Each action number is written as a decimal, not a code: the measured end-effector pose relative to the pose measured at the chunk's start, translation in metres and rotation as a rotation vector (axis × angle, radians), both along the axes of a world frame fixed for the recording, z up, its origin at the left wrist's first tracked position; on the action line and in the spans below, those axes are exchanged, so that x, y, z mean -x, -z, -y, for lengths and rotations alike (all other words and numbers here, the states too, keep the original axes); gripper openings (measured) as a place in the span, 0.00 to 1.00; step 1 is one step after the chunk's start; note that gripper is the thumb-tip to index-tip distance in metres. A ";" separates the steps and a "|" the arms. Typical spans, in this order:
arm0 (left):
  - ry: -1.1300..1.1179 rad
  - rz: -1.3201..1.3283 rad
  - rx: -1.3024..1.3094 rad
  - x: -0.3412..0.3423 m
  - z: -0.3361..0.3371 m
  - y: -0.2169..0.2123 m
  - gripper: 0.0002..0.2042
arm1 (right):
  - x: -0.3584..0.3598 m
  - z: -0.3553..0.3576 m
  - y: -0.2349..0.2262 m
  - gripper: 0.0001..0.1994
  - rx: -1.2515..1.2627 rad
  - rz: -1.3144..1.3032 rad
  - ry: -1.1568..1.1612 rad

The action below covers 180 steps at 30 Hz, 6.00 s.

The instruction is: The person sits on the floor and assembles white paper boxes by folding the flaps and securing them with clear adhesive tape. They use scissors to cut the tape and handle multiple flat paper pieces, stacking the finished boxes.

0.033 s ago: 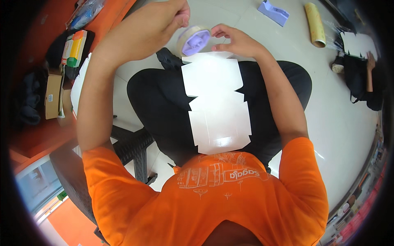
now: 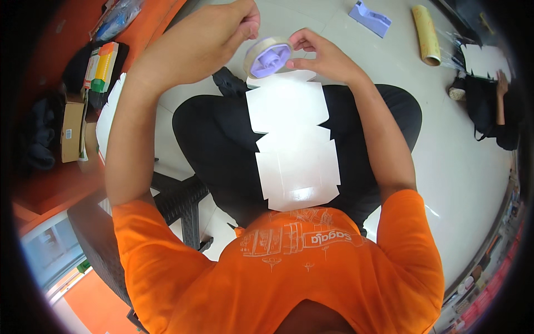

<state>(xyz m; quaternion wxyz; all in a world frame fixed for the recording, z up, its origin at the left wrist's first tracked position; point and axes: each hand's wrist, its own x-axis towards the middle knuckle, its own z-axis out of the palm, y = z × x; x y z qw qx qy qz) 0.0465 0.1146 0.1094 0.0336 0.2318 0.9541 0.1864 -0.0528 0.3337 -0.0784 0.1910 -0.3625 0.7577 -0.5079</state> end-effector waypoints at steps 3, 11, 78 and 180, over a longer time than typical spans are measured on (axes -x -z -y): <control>0.039 -0.035 -0.011 0.006 -0.011 -0.005 0.07 | -0.042 -0.016 -0.031 0.27 0.365 -0.104 0.313; -0.025 -0.001 -0.109 0.007 -0.043 -0.018 0.08 | -0.111 -0.003 -0.049 0.32 0.339 -0.543 0.616; -0.179 0.940 -0.121 0.109 0.023 0.229 0.14 | -0.114 0.032 -0.049 0.12 -0.718 -0.249 0.158; -0.222 0.840 -0.225 0.088 0.019 0.188 0.24 | -0.145 0.009 -0.045 0.12 -0.464 -0.179 0.322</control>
